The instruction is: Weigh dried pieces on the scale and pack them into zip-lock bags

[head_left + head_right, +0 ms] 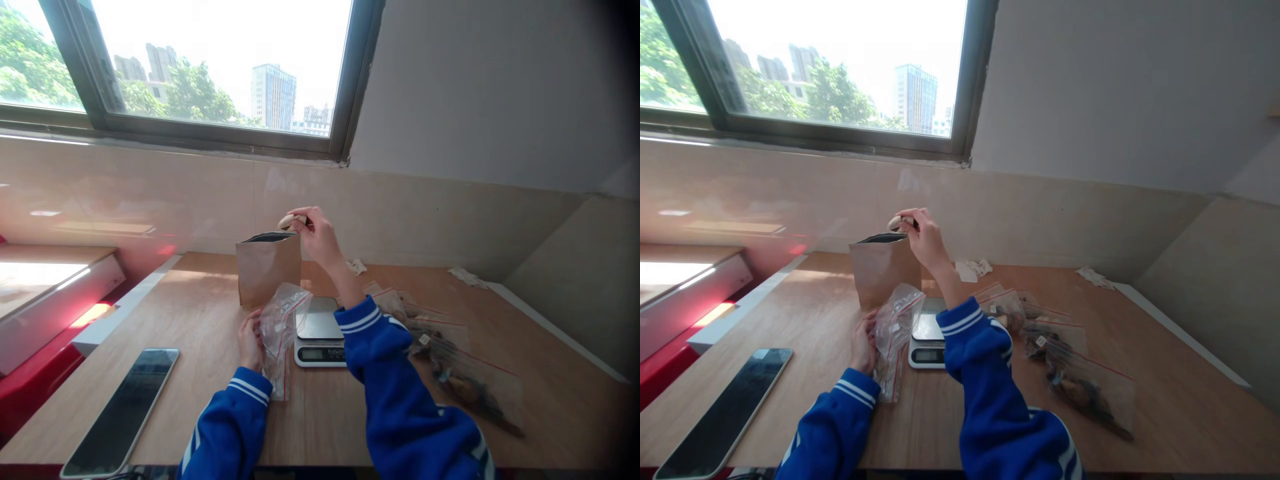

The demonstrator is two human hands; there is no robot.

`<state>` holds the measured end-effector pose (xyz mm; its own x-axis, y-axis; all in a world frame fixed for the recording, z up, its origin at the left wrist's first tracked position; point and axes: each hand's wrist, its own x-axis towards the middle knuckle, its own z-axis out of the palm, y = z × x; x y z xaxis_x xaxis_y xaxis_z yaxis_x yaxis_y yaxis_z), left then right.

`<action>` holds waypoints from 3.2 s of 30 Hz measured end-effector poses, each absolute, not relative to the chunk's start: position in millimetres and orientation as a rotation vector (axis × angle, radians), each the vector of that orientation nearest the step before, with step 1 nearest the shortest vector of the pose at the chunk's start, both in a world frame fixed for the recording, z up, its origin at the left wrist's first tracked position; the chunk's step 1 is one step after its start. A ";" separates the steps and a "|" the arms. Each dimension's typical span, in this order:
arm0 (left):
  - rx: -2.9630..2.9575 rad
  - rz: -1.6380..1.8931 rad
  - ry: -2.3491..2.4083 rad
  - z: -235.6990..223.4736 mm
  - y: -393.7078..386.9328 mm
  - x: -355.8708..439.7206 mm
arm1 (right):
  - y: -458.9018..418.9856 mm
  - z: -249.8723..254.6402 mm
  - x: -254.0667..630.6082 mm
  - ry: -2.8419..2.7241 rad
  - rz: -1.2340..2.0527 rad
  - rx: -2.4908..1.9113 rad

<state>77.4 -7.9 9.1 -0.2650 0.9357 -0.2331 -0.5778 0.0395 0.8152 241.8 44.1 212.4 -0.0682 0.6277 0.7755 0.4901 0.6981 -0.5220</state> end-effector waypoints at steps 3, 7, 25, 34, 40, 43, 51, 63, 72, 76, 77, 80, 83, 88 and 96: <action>0.496 1.543 1.048 8.6 -7.6 77.3 | 70.1 209.1 224.2 -1.881 0.123 -0.901; 0.519 1.517 1.062 7.1 -6.2 76.0 | 82.7 189.9 218.8 -1.932 0.111 -0.990; 0.581 1.564 0.966 12.0 -6.9 73.9 | 13.1 163.2 243.2 -1.691 -0.079 -1.148; 0.777 1.492 0.872 31.8 -15.1 76.3 | -64.2 70.7 260.4 -1.259 0.831 -1.263; 1.203 1.036 0.881 75.5 -39.3 50.6 | -79.4 85.5 277.8 -1.174 0.872 -1.079; 1.198 0.937 0.901 88.0 -49.1 56.0 | -87.6 95.8 273.4 -1.372 0.966 -1.042; 1.289 1.194 1.072 83.5 -60.8 74.3 | -92.6 75.0 255.3 -1.412 0.997 -1.150; 1.159 1.376 1.160 76.7 -64.9 75.3 | -112.4 40.1 213.2 -1.117 1.266 -1.031; 1.130 1.373 1.340 75.6 -57.9 57.4 | -115.9 19.4 189.6 -1.169 1.153 -1.147; 1.125 1.427 1.355 74.4 -54.6 51.2 | -115.5 16.8 184.7 -1.197 1.045 -1.121; 1.113 1.439 1.356 73.9 -54.7 49.4 | -114.8 17.3 183.2 -1.204 1.027 -1.121; 1.048 1.409 1.360 71.3 -57.8 42.9 | -111.1 20.6 179.9 -1.160 0.945 -1.159; 1.046 1.250 1.364 66.4 -64.2 36.2 | -105.0 23.1 178.4 -1.048 0.879 -1.236; 1.203 1.135 1.309 55.1 -68.8 27.2 | -98.9 18.3 175.5 -1.038 0.897 -1.242; 1.312 1.229 1.317 45.9 -53.2 -1.4 | -90.9 21.1 230.5 -1.114 0.996 -1.329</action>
<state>-1.4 -53.2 45.9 -0.0529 0.9970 0.0558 0.1241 -0.0489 0.9911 230.5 -90.9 21.1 0.2092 0.9771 0.0375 0.0711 0.0231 -0.9972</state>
